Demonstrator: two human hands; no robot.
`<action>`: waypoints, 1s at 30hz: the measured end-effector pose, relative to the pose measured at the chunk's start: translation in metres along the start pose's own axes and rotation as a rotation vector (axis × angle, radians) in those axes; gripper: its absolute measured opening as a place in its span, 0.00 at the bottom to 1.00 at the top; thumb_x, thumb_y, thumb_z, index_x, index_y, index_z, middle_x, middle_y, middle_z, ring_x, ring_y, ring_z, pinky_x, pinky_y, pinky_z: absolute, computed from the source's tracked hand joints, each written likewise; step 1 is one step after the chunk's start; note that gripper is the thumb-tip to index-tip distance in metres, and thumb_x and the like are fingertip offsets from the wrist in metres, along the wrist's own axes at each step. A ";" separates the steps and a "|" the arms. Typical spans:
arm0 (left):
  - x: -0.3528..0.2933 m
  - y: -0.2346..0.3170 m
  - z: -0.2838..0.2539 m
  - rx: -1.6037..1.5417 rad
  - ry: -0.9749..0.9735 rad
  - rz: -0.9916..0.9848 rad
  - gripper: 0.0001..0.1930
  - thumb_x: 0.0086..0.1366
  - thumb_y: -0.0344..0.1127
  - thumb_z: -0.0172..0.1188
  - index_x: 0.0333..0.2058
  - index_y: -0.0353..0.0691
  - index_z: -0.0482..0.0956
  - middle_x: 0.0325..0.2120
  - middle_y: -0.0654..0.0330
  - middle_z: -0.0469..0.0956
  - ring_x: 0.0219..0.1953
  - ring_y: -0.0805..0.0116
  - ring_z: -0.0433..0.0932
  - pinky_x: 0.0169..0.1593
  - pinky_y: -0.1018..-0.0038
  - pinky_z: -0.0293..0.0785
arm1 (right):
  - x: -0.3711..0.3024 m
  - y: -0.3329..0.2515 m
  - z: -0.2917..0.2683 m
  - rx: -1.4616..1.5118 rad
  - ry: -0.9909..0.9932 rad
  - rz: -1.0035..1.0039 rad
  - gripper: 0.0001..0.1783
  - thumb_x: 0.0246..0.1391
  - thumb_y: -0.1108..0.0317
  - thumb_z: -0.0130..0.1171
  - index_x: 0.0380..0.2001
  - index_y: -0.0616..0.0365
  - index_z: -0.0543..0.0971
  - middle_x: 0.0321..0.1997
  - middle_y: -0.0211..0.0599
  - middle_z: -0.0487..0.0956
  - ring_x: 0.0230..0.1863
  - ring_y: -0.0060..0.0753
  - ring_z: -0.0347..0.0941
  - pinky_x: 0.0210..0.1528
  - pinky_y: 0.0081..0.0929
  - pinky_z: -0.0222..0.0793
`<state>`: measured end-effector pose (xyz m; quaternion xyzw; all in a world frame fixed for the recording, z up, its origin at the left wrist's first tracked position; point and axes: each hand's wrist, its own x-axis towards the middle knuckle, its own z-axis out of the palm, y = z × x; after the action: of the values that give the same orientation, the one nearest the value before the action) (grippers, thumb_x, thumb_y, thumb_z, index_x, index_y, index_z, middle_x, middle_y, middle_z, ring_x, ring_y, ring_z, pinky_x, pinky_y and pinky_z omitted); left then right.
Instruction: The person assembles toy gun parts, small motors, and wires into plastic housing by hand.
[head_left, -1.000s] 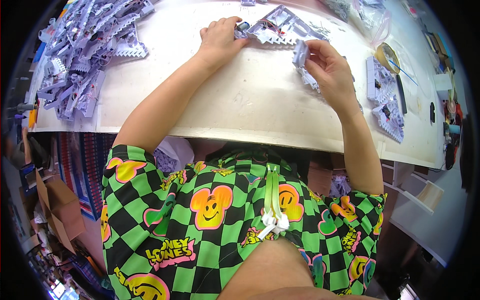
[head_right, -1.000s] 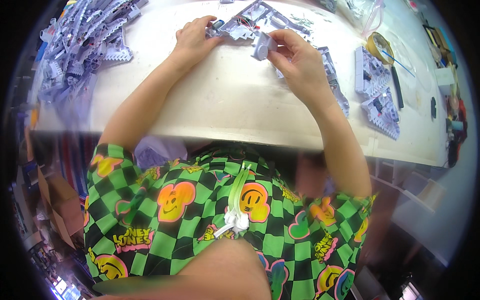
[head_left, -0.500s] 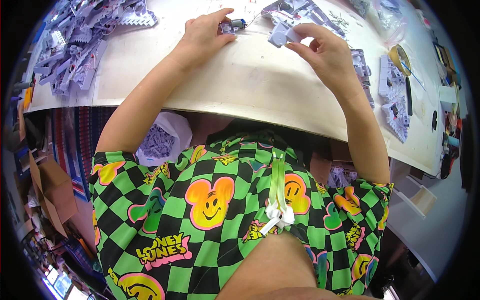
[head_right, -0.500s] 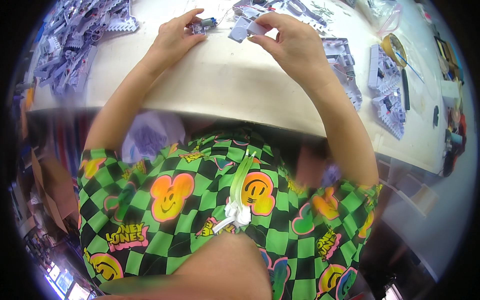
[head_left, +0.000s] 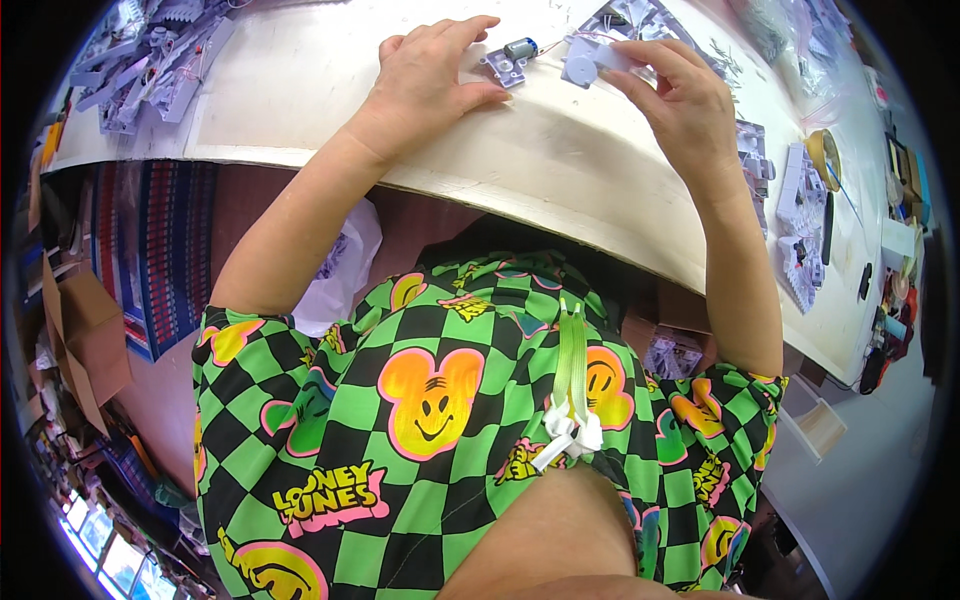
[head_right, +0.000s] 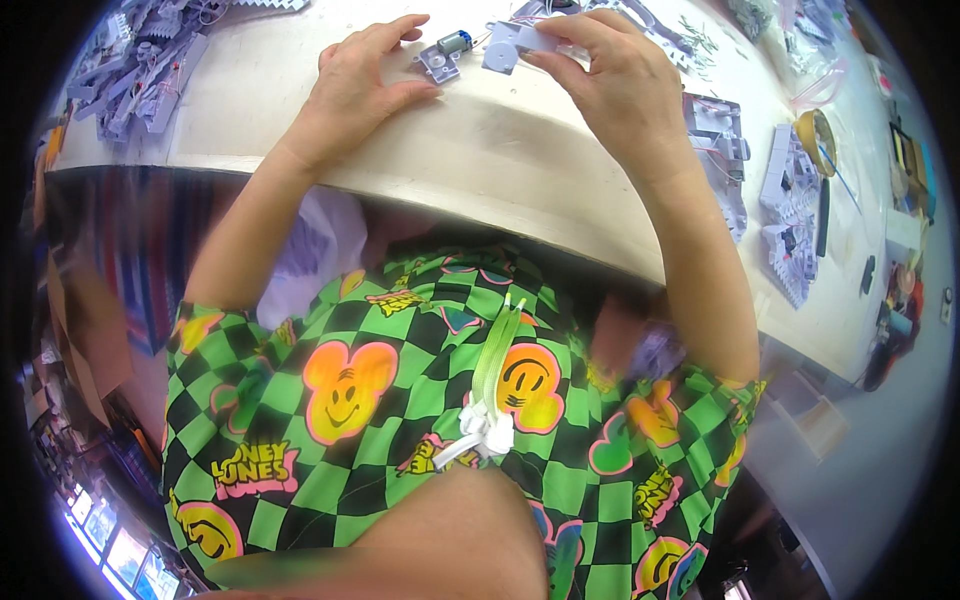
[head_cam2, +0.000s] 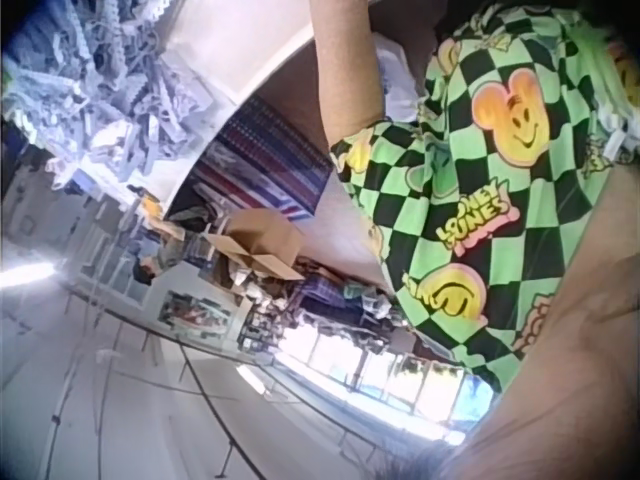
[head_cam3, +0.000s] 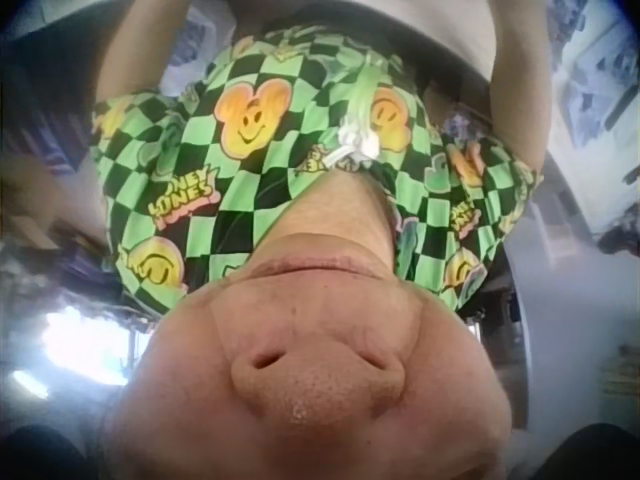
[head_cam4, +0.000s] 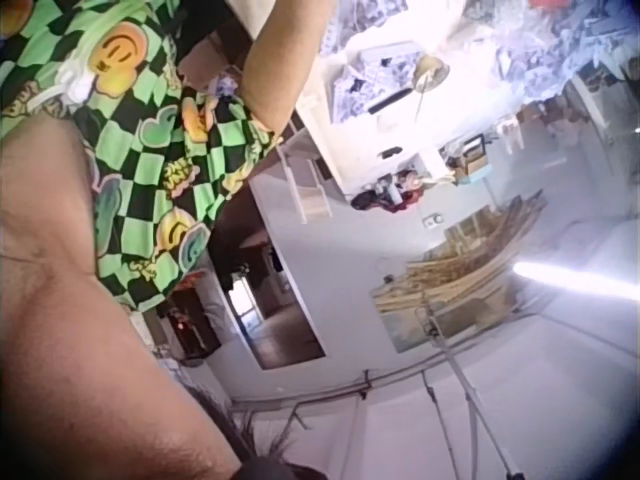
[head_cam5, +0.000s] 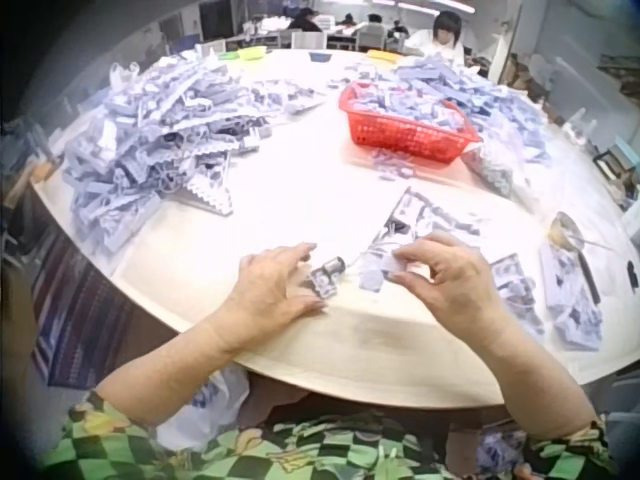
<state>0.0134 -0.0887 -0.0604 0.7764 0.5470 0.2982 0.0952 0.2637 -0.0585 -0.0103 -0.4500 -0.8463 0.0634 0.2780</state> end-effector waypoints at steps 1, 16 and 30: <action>-0.001 0.001 0.000 0.018 0.006 -0.019 0.30 0.52 0.42 0.68 0.54 0.46 0.72 0.45 0.60 0.77 0.50 0.64 0.74 0.57 0.65 0.56 | 0.001 -0.004 0.003 0.035 -0.004 -0.020 0.13 0.48 0.64 0.68 0.38 0.53 0.83 0.32 0.28 0.78 0.24 0.23 0.66 0.28 0.21 0.64; 0.010 0.005 0.000 -0.048 -0.005 -0.047 0.26 0.52 0.36 0.67 0.51 0.43 0.74 0.37 0.59 0.81 0.43 0.63 0.77 0.50 0.61 0.58 | 0.017 -0.013 0.017 0.077 -0.069 -0.101 0.12 0.50 0.65 0.65 0.38 0.54 0.82 0.32 0.30 0.79 0.25 0.27 0.70 0.29 0.23 0.66; 0.011 0.012 -0.001 -0.070 -0.008 -0.072 0.27 0.52 0.41 0.65 0.52 0.41 0.74 0.37 0.59 0.82 0.43 0.62 0.77 0.50 0.60 0.57 | 0.020 -0.012 0.023 -0.187 -0.021 -0.292 0.11 0.48 0.61 0.65 0.36 0.50 0.83 0.33 0.28 0.81 0.38 0.36 0.74 0.42 0.33 0.68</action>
<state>0.0248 -0.0835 -0.0498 0.7537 0.5634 0.3103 0.1352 0.2338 -0.0467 -0.0168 -0.3457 -0.9077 -0.0518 0.2322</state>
